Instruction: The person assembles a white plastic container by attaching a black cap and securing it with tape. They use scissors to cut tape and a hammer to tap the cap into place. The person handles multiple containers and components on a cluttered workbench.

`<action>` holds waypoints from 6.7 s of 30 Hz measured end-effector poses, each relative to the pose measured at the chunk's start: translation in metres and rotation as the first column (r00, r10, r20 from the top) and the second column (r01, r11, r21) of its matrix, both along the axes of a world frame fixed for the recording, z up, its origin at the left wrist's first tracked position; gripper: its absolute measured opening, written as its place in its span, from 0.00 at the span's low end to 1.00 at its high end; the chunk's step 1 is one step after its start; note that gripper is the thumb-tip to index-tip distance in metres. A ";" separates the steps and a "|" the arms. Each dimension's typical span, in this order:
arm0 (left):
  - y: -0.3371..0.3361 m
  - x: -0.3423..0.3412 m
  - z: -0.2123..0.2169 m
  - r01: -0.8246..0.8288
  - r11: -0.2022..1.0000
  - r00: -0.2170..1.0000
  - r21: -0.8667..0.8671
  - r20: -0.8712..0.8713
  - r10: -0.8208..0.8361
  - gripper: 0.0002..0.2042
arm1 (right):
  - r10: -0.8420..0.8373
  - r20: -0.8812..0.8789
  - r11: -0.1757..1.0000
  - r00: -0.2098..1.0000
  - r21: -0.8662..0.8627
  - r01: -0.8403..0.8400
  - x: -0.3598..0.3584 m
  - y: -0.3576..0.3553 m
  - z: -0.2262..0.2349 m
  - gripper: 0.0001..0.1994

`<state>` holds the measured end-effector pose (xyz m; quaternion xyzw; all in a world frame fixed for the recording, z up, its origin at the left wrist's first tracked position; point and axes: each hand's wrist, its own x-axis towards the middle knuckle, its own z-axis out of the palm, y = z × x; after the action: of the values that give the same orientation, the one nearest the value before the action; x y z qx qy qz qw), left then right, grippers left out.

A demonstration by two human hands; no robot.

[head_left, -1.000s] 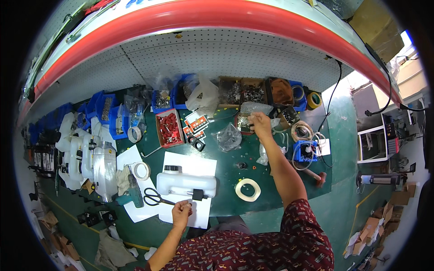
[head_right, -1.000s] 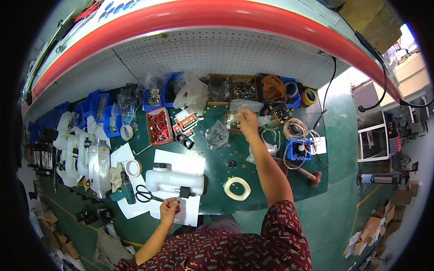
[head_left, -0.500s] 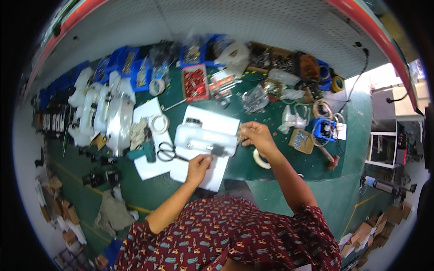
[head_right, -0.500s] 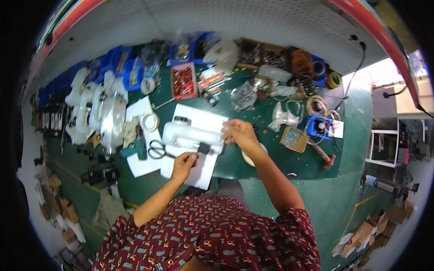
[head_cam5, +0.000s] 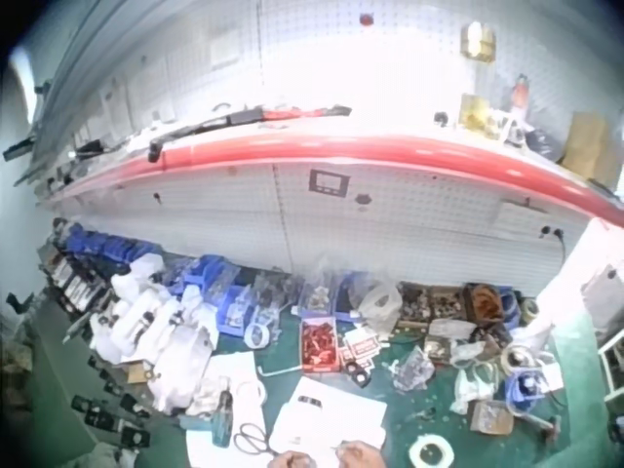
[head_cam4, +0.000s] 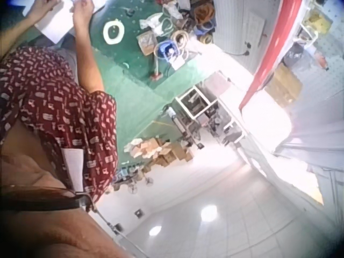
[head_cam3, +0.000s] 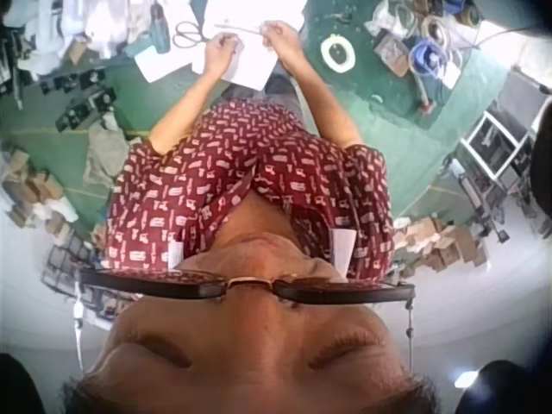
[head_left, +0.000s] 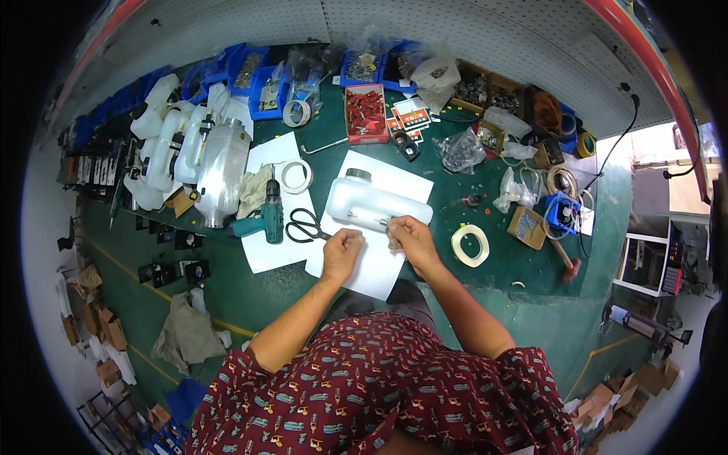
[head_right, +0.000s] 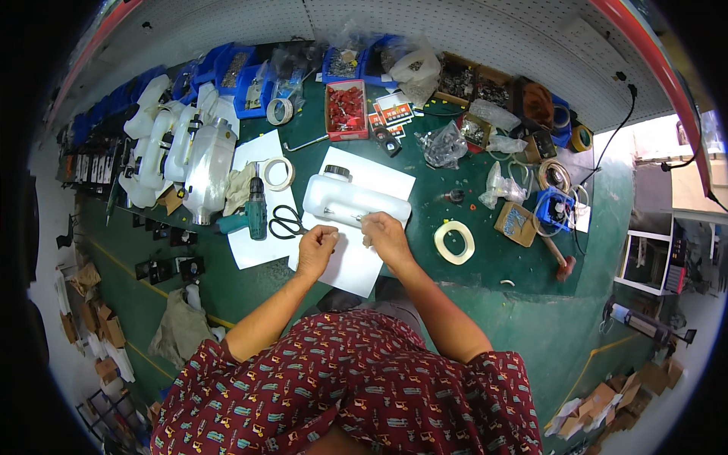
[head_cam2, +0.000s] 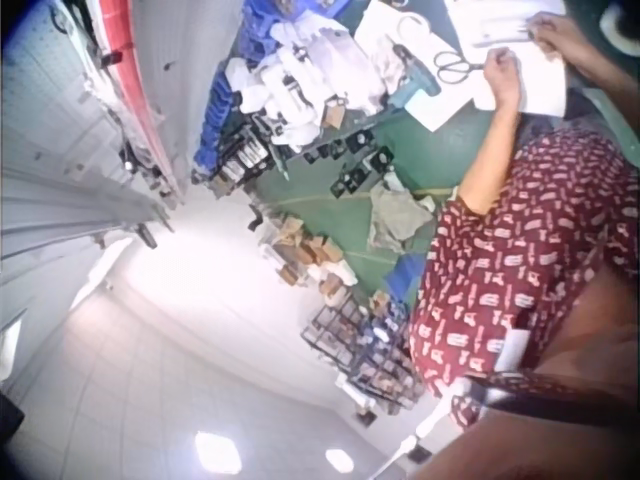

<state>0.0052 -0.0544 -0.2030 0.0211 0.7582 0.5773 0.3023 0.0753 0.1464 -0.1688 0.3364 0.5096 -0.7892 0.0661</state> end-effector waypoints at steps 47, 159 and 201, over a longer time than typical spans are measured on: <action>0.188 -0.015 0.150 0.666 0.702 0.528 -0.251 -0.506 -0.682 0.22 | -0.526 -0.282 0.814 0.802 -0.438 0.380 0.092 0.134 0.056 0.09; 0.099 0.053 0.015 0.685 0.600 0.566 -0.414 -0.217 -0.796 0.24 | -0.407 -0.019 0.897 0.913 -0.199 0.396 0.098 0.066 0.018 0.08; 0.045 -0.134 -0.011 0.247 0.906 0.784 -0.344 -0.478 -0.396 0.25 | -0.250 0.009 0.968 0.968 0.042 0.249 -0.045 -0.070 -0.049 0.12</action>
<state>-0.1286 -0.0099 -0.2143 0.2718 0.8666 0.3813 0.1722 0.0299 0.0763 -0.2174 0.4047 0.4787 -0.7783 -0.0371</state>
